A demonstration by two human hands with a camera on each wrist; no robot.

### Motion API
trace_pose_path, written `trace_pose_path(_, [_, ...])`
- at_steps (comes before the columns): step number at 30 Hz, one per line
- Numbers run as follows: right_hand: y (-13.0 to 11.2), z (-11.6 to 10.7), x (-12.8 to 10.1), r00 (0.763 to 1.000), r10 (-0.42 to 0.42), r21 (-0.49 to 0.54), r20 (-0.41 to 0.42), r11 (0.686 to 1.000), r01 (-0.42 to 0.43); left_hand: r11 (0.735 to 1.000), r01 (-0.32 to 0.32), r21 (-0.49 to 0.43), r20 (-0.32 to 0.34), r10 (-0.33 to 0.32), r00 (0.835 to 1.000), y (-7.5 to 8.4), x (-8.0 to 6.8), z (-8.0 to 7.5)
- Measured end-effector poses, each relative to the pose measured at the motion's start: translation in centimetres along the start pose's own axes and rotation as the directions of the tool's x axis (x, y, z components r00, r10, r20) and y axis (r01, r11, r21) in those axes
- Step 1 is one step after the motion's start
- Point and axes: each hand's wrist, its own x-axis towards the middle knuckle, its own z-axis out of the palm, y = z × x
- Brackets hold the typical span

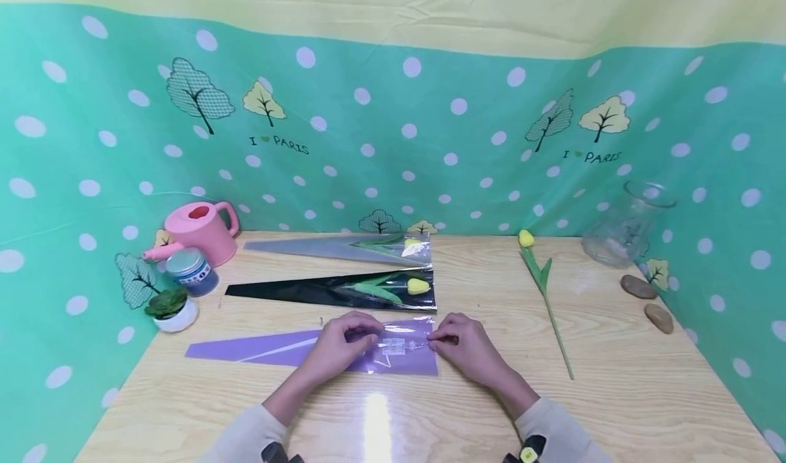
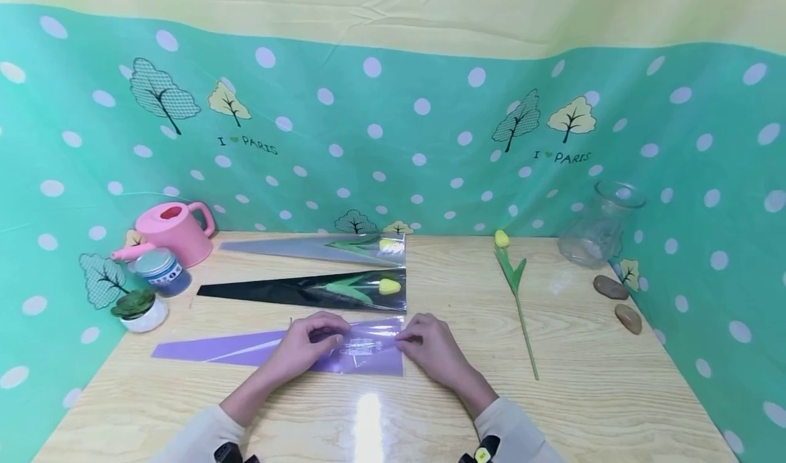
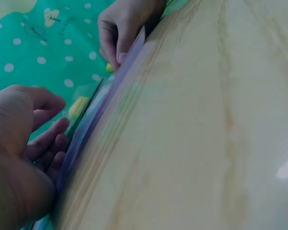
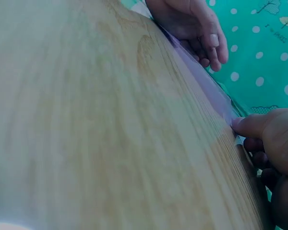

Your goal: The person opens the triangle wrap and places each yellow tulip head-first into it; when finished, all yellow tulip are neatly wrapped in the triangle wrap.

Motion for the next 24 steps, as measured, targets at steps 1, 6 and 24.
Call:
trace_pose_path(1, [-0.1, 0.1, 0.0, 1.0, -0.003, 0.001, -0.001, 1.0, 0.003, 1.0, 0.0, 0.007, -0.003, 0.0, 1.0, -0.1, -0.1, 0.0])
trace_pose_path(6, [-0.1, 0.1, 0.0, 1.0, -0.004, 0.037, -0.014, 0.999, 0.004, 0.999, -0.004, 0.054, -0.009, 0.004, 1.0, -0.3, -0.3, 0.2])
trace_pose_path(24, [-2.0, -0.9, 0.5, 0.985, -0.093, 0.055, -0.147, 0.993, 0.102, 0.994, -0.034, 0.107, -0.002, 0.035, 0.999, -0.8, 0.3, 0.2])
